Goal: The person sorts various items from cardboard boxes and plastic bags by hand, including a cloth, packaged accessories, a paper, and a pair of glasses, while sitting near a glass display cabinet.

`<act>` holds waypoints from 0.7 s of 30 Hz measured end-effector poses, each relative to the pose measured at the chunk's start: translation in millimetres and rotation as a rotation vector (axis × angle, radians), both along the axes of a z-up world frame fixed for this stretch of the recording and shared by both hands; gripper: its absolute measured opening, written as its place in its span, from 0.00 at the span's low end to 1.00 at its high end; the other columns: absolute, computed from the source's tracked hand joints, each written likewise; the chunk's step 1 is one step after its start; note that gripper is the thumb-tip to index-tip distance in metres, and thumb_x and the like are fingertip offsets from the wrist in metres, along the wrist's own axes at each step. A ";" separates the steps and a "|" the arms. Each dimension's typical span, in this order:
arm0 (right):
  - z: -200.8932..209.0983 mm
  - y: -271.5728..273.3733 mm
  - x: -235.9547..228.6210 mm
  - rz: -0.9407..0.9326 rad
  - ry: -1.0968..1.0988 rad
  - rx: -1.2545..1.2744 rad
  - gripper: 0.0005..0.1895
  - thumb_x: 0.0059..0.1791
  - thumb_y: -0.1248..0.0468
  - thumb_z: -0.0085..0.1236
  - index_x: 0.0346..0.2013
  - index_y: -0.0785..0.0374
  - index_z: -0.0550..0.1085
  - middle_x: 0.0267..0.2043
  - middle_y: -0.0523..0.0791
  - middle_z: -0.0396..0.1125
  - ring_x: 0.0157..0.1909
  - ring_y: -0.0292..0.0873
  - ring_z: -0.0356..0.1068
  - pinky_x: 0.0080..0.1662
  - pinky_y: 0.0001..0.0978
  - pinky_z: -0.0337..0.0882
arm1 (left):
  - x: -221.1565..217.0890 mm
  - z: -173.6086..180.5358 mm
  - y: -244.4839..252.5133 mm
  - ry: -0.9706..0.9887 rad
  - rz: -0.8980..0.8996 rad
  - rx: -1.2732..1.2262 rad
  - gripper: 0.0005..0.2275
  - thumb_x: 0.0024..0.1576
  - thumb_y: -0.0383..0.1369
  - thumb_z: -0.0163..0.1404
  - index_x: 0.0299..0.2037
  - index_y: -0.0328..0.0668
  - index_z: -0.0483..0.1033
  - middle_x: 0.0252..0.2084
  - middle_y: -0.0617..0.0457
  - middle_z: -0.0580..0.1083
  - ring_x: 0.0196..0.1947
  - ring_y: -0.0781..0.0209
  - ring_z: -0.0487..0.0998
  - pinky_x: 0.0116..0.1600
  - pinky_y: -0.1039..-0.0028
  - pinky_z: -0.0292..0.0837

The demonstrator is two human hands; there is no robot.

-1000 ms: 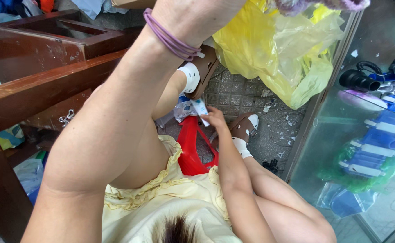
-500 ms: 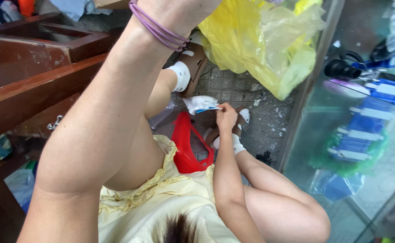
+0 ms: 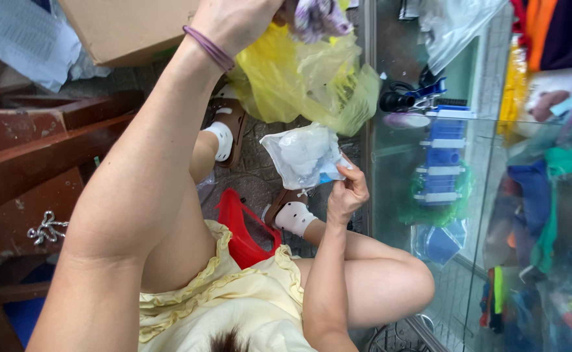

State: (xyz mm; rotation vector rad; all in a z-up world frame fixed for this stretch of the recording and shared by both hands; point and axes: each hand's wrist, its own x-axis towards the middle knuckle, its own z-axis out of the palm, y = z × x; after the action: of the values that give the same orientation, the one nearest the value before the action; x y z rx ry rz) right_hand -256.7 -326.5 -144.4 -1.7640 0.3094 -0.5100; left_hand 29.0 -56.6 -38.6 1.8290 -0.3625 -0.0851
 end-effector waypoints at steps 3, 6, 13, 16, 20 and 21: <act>26.6 0.1 8.1 -0.004 -0.092 0.017 0.09 0.49 0.84 0.54 0.38 0.70 0.74 0.55 0.60 0.73 0.57 0.47 0.74 0.61 0.37 0.73 | -1.3 10.4 3.1 0.043 -0.039 -0.102 0.12 0.70 0.37 0.50 0.44 0.36 0.81 0.34 0.54 0.82 0.34 0.68 0.85 0.40 0.75 0.81; 47.2 -0.3 12.0 -0.022 -0.142 0.000 0.09 0.48 0.84 0.52 0.37 0.69 0.73 0.55 0.61 0.73 0.57 0.48 0.75 0.61 0.37 0.73 | -1.1 22.4 6.8 -0.205 0.032 -0.155 0.13 0.67 0.37 0.56 0.48 0.29 0.77 0.37 0.48 0.80 0.36 0.61 0.84 0.39 0.73 0.81; 36.9 -11.7 8.3 -0.144 -0.166 0.008 0.08 0.50 0.82 0.54 0.38 0.70 0.75 0.48 0.55 0.73 0.51 0.44 0.74 0.60 0.36 0.72 | 2.1 33.9 14.1 0.180 0.019 -0.298 0.13 0.62 0.36 0.60 0.45 0.30 0.76 0.36 0.48 0.81 0.32 0.63 0.84 0.39 0.73 0.81; -4.3 -24.5 3.8 -0.266 -0.088 0.485 0.07 0.51 0.77 0.56 0.43 0.67 0.75 0.43 0.49 0.73 0.46 0.41 0.73 0.52 0.34 0.74 | 5.0 27.7 19.0 0.112 0.048 -0.275 0.12 0.64 0.36 0.60 0.49 0.33 0.79 0.41 0.51 0.82 0.38 0.67 0.84 0.43 0.76 0.82; -101.5 -39.6 -8.8 -0.360 0.455 0.639 0.07 0.50 0.72 0.58 0.42 0.71 0.74 0.36 0.49 0.74 0.35 0.45 0.75 0.35 0.34 0.71 | 10.7 23.6 31.0 0.058 0.076 -0.306 0.11 0.68 0.34 0.61 0.49 0.31 0.80 0.44 0.52 0.82 0.41 0.68 0.84 0.46 0.77 0.82; -121.1 -38.3 -15.5 -0.424 0.573 0.688 0.07 0.50 0.72 0.57 0.42 0.71 0.74 0.35 0.50 0.74 0.34 0.45 0.75 0.34 0.35 0.71 | 11.3 24.5 33.6 0.121 0.135 -0.378 0.12 0.67 0.35 0.61 0.49 0.31 0.80 0.43 0.53 0.82 0.38 0.68 0.82 0.44 0.77 0.80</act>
State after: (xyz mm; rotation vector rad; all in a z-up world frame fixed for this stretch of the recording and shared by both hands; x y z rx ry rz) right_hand -272.3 -364.8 -265.5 -1.1268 1.1350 -0.1385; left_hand 40.3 -22.9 -14.1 1.4618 -0.1552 -0.0307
